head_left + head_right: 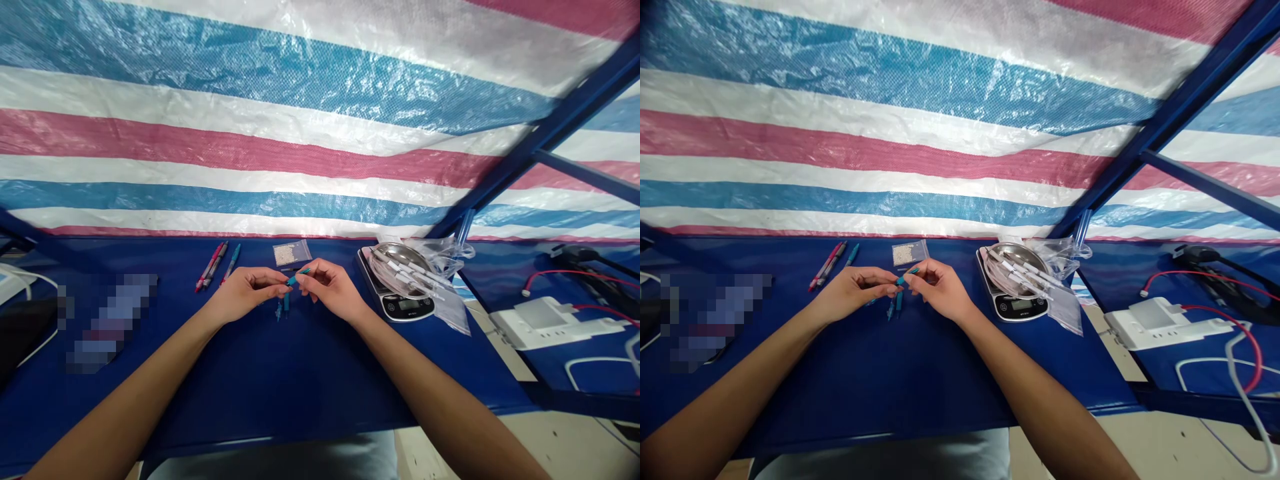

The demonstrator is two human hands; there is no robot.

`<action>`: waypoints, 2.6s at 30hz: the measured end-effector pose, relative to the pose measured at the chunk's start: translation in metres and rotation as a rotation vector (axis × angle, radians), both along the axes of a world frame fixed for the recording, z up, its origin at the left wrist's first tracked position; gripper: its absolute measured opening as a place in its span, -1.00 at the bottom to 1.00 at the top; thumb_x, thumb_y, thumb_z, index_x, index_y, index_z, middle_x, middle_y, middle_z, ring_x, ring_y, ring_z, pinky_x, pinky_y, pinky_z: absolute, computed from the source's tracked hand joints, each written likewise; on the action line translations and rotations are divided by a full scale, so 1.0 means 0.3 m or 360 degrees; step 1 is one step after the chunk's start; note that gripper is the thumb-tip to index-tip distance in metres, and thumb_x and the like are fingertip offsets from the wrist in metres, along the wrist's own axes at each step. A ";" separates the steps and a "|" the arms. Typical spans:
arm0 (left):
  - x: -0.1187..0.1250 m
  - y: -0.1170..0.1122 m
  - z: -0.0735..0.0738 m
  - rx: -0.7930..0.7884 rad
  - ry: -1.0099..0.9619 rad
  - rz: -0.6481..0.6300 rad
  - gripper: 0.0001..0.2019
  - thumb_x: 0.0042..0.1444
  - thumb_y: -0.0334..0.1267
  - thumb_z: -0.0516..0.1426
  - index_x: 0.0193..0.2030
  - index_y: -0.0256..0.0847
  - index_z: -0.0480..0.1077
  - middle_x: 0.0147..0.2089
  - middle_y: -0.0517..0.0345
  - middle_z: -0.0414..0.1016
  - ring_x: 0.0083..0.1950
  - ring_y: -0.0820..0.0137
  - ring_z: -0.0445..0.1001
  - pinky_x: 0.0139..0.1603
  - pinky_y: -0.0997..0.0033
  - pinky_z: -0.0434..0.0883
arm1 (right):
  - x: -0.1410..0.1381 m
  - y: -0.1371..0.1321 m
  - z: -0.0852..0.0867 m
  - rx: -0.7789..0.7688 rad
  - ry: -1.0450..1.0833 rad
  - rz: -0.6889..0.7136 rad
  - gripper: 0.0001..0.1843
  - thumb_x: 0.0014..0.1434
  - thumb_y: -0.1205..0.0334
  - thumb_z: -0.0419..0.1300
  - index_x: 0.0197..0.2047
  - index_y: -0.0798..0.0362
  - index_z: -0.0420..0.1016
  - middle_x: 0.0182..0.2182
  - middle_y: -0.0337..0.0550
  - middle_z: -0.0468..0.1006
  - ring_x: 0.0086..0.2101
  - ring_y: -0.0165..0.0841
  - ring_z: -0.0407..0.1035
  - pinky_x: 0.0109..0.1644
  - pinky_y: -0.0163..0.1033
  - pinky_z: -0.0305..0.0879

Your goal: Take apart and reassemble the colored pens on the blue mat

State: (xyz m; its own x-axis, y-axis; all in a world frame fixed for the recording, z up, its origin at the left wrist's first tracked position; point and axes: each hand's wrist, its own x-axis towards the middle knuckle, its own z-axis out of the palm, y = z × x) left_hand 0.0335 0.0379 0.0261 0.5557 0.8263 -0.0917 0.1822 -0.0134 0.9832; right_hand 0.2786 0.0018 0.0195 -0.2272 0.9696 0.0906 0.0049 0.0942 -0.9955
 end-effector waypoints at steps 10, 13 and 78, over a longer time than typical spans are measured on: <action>-0.232 0.136 0.002 0.1236 0.1331 0.0911 -0.65 0.33 -0.11 0.14 0.13 -0.21 0.55 -0.18 -0.11 0.68 -0.07 -0.05 0.60 0.01 0.05 0.48 | 0.049 0.039 -0.038 0.0353 -0.0611 -0.0351 -0.73 0.41 -0.06 0.30 -0.07 -0.05 0.66 -0.17 -0.14 0.72 -0.30 -0.29 0.50 -0.20 -0.17 0.42; -0.257 0.149 -0.027 0.1328 0.1406 0.0869 -0.67 0.33 -0.06 0.16 0.08 -0.20 0.56 -0.18 -0.15 0.66 -0.06 -0.08 0.57 0.04 0.00 0.47 | 0.063 0.048 -0.049 0.0497 -0.0765 -0.0334 -0.79 0.45 0.04 0.26 -0.04 -0.05 0.66 -0.15 -0.10 0.70 -0.20 -0.22 0.51 -0.07 -0.10 0.46; 0.015 0.003 -0.092 0.0606 0.0075 -0.0012 -0.65 0.53 -0.11 0.05 0.33 0.00 0.48 0.13 -0.04 0.47 -0.06 0.27 0.56 -0.03 0.22 0.53 | 0.011 0.050 -0.005 0.0091 0.0649 -0.0376 -0.58 0.17 0.00 0.55 -0.03 -0.07 0.53 -0.01 -0.16 0.63 -0.06 -0.26 0.58 -0.07 -0.17 0.64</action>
State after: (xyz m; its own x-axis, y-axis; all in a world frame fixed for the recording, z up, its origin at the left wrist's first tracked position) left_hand 0.0381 0.0388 -0.0015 0.5643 0.8020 0.1956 0.2254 -0.3776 0.8981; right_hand 0.2819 0.0168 0.0179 0.0641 0.9813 0.1813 -0.3574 0.1922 -0.9140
